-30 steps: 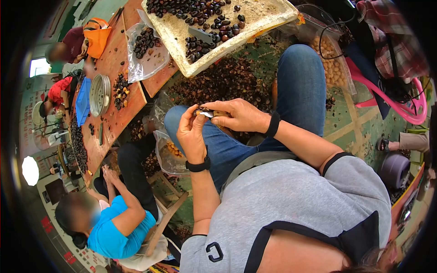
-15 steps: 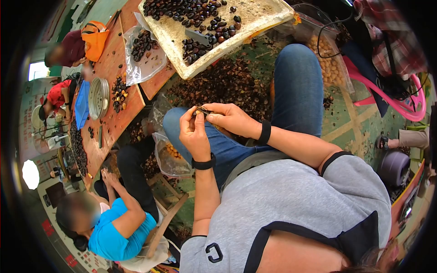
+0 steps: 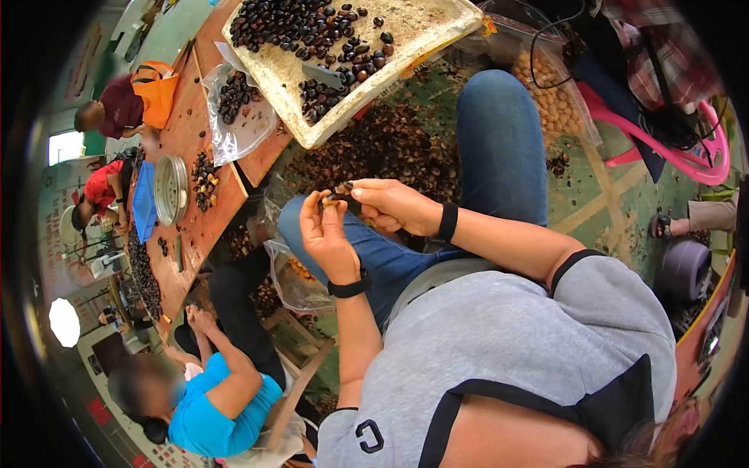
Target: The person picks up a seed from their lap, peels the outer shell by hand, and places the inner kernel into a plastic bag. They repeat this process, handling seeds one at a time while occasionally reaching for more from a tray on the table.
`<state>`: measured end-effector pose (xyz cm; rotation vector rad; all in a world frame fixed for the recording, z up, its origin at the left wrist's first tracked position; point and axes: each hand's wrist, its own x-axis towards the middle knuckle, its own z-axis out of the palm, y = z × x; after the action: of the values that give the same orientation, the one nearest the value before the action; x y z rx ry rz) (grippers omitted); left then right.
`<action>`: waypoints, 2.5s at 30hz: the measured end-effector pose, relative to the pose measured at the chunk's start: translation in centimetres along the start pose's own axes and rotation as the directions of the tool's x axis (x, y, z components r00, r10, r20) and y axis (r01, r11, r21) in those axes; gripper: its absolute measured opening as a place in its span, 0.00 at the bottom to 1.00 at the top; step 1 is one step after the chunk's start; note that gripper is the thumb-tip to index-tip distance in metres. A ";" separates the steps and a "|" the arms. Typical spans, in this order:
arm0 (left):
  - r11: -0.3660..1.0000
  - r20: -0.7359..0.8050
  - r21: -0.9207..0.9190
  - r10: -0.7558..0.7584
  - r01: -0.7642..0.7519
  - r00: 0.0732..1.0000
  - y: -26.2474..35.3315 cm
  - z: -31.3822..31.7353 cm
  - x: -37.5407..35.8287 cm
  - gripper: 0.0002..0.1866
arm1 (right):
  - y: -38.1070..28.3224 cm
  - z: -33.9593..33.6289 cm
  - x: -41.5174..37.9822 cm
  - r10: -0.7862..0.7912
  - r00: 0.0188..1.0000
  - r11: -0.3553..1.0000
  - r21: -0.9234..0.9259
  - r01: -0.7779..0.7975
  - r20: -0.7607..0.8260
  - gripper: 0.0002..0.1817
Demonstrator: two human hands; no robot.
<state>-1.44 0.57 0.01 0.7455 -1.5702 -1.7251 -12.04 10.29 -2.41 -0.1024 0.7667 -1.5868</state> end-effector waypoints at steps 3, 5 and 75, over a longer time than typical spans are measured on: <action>0.971 -0.036 -0.229 -0.082 0.072 0.996 0.3 -0.4 0.3 0.14 | 0.5 0.5 0.1 -0.254 0.964 0.914 -0.307 0.265 0.076 0.18; 0.928 0.010 -0.352 -0.127 0.122 0.992 0.2 -0.9 0.5 0.13 | 1.0 1.0 -0.1 -0.344 0.932 0.835 -0.419 0.357 0.109 0.22; 0.733 0.103 -0.580 -0.365 0.354 0.925 -1.7 -0.8 0.3 0.08 | -1.0 0.8 -0.9 -0.058 0.988 0.988 -0.135 0.078 0.146 0.25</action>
<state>-1.16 -0.11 -1.78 0.7604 -0.7978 -2.3213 -12.32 10.72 -0.97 -0.3436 0.7689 -1.5705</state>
